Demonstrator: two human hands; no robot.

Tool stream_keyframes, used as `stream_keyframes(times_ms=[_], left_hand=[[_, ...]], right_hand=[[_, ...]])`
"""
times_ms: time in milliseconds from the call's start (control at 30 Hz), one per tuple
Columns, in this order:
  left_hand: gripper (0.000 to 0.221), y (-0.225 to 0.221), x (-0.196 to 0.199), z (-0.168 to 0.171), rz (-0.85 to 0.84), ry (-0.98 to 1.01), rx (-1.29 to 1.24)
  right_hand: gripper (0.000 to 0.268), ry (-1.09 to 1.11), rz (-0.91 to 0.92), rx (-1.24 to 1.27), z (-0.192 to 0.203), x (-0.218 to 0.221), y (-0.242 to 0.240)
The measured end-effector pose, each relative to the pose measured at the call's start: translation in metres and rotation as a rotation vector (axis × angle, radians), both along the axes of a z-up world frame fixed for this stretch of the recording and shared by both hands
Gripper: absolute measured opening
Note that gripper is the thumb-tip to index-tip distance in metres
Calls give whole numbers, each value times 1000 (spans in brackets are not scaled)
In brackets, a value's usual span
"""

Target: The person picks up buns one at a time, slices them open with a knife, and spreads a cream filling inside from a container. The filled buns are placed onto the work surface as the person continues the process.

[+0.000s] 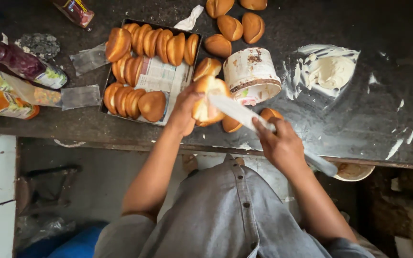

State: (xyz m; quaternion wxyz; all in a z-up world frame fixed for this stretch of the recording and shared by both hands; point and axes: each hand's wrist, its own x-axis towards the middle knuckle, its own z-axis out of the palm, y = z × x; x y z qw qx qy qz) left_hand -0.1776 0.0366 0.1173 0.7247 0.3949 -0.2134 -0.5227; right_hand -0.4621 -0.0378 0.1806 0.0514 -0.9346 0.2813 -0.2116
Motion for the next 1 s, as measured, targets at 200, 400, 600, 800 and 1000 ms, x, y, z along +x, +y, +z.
stream_keyframes(times_ms=[200,400,600,800,1000], left_hand=[[58,1,14,4,-40,1,-2],[57,4,37,12,-84,171,-4],[56,11,38,-6,-230,220,-16],[57,13,44,5,-127,381,25],[55,-4,14,13,19,313,-137]], right_hand=[[41,-217,110,319,-12,13,-12],[48,13,225,533,12,0,13],[37,-42,72,44,7,8,2],[40,-168,-126,156,5,-17,-26],[44,-269,-148,377,-12,-52,-20]])
